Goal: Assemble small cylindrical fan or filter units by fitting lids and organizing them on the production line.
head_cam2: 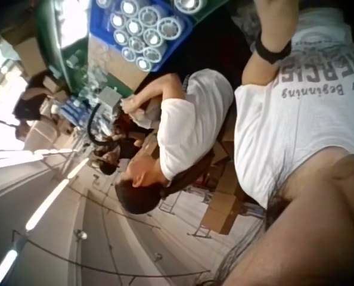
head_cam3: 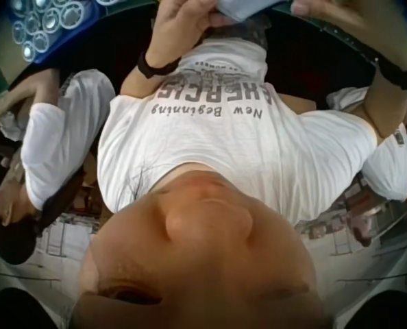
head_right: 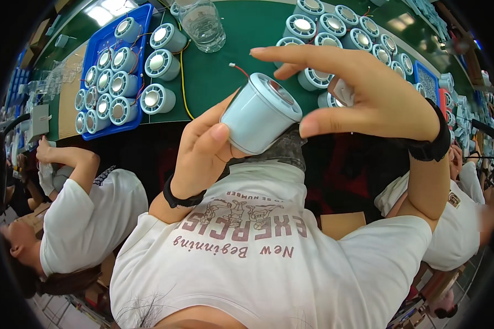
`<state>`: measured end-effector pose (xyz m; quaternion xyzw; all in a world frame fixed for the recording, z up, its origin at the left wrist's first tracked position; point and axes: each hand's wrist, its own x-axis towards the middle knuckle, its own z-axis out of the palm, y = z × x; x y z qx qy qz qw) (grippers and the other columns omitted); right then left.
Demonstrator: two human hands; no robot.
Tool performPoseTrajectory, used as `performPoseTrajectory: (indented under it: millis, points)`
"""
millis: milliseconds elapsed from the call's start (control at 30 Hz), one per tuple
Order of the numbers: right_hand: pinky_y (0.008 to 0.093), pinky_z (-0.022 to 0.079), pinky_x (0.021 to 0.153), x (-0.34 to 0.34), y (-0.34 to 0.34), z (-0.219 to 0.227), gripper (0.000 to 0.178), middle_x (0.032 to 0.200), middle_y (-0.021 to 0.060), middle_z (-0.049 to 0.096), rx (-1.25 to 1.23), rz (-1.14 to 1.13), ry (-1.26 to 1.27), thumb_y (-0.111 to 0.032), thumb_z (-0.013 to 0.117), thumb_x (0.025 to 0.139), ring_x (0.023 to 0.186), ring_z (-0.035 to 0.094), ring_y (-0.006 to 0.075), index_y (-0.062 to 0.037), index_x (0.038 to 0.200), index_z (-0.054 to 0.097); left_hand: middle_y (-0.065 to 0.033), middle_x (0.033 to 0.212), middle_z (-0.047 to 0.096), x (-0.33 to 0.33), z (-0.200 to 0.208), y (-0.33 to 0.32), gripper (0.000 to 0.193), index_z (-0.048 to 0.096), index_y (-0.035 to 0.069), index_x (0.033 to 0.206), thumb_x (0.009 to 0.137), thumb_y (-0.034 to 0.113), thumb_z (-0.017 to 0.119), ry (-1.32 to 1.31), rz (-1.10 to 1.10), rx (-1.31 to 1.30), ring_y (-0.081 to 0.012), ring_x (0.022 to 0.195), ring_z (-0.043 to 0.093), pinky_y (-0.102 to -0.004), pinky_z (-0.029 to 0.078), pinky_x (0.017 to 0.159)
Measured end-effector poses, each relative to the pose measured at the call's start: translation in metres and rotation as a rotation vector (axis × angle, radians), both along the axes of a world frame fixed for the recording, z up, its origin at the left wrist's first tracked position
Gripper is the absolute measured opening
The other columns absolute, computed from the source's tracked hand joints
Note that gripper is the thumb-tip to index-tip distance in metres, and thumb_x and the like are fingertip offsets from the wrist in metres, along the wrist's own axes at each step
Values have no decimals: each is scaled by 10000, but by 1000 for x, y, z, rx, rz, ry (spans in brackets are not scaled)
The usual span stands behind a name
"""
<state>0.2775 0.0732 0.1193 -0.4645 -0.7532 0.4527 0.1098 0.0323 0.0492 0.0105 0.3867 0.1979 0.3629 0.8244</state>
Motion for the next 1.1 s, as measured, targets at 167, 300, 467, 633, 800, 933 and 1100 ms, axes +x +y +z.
performPoseTrajectory:
  millis: [167, 300, 467, 633, 800, 933, 1100]
  points:
    - [269, 465, 697, -4, -1, -15, 781, 1266, 41, 605, 331, 217, -24, -271, 841, 667, 1057, 585, 186, -99, 1357, 520, -200, 1282, 535, -2, -1, 3, 592, 281, -51, 1448, 993, 284, 457, -158, -168, -237, -276, 1125, 591, -403, 526, 927]
    - [288, 475, 743, -9, 1, -16, 753, 1250, 37, 609, 286, 196, -31, -222, 845, 632, 1055, 586, 199, -104, 1315, 552, -209, 1287, 524, -5, -5, 7, 561, 325, -47, 1424, 1007, 317, 415, -215, -247, -312, -277, 1121, 591, -401, 515, 937]
    - [327, 500, 729, -4, 2, -28, 665, 1142, 44, 614, 365, 164, -118, -161, 822, 637, 986, 612, 227, -140, 1255, 576, -202, 1330, 465, -1, -7, -1, 480, 380, -21, 1396, 1012, 264, 426, 0, -25, -269, -250, 1124, 574, -366, 480, 962]
    - [346, 515, 666, -1, -13, -64, 646, 1083, 50, 566, 441, 24, -496, -138, 813, 646, 845, 639, 241, -179, 1241, 564, -193, 1377, 444, -1, -36, 3, 522, 334, -3, 1434, 995, 236, 485, 399, 47, 189, -254, 1185, 546, -337, 448, 979]
    - [361, 521, 612, -12, -12, -89, 662, 1119, 52, 514, 547, -91, -643, -167, 810, 663, 712, 633, 262, -218, 1267, 545, -146, 1345, 449, 14, -49, 5, 479, 361, -4, 1413, 973, 109, 512, 334, -69, 147, -193, 1175, 541, -300, 440, 966]
    - [360, 521, 614, -11, -11, -85, 615, 1147, 53, 516, 521, -135, -635, -200, 794, 698, 695, 627, 264, -206, 1264, 553, -144, 1283, 439, 32, -61, 4, 429, 421, -4, 1353, 957, 110, 538, 210, -55, 86, -190, 1156, 540, -308, 451, 949]
    - [360, 521, 679, -4, 9, -53, 450, 1061, 86, 576, 548, -136, -582, -239, 720, 807, 776, 631, 282, -176, 1233, 591, -129, 1279, 479, 45, -87, 7, 393, 427, -15, 1320, 950, 68, 532, 219, -95, 73, -190, 1183, 530, -307, 443, 971]
